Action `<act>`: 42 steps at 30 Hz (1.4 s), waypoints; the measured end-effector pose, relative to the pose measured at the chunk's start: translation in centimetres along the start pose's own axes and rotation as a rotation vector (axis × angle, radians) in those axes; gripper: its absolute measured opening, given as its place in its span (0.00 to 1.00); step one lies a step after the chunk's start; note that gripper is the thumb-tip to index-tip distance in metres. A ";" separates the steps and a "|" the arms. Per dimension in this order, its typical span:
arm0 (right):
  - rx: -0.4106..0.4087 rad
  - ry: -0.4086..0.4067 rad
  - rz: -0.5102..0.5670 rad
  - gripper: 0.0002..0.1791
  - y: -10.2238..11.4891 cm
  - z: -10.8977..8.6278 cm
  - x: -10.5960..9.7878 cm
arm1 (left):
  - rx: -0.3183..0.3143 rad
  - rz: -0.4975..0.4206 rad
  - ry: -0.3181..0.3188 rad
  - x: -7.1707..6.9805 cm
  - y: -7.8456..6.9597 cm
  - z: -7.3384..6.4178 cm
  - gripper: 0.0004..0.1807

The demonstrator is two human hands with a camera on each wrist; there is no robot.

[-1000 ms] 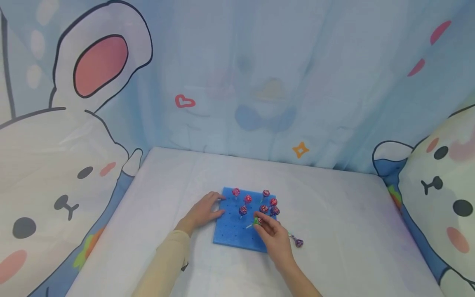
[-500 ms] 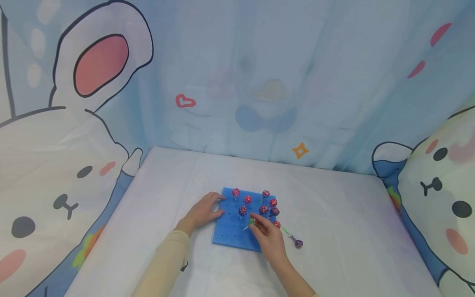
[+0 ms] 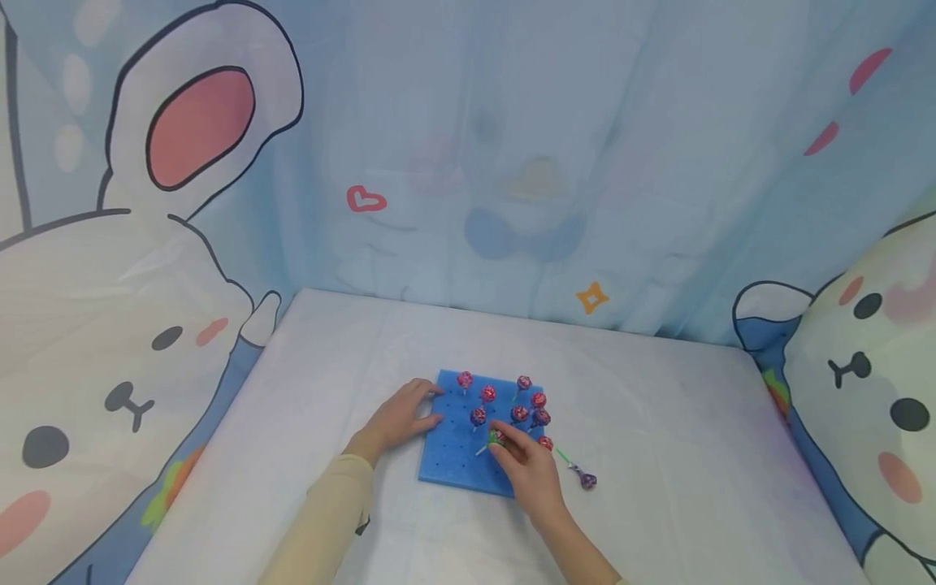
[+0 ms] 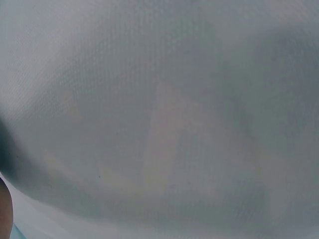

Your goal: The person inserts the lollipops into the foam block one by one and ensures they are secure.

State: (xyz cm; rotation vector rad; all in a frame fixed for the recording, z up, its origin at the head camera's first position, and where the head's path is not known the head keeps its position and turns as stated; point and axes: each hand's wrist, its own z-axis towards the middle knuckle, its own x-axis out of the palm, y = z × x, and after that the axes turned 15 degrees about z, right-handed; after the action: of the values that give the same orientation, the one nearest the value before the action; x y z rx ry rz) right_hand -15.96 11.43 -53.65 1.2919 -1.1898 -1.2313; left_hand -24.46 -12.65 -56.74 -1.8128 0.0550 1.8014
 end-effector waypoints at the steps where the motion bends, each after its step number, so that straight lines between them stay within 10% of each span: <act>1: -0.001 -0.001 -0.005 0.20 0.0 0.0 0.0 | 0.002 -0.003 -0.004 0.0 0.0 0.0 0.24; 42: 0.154 -0.030 0.181 0.27 -1.2 0.4 1.0 | -0.009 0.001 0.012 0.3 0.3 0.2 0.25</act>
State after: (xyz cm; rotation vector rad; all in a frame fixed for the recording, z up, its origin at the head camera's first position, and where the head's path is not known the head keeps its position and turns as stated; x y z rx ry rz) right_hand -16.30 10.53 -54.93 1.2493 -1.4134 -1.0484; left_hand -24.71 -12.68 -57.12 -1.8301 0.0526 1.7946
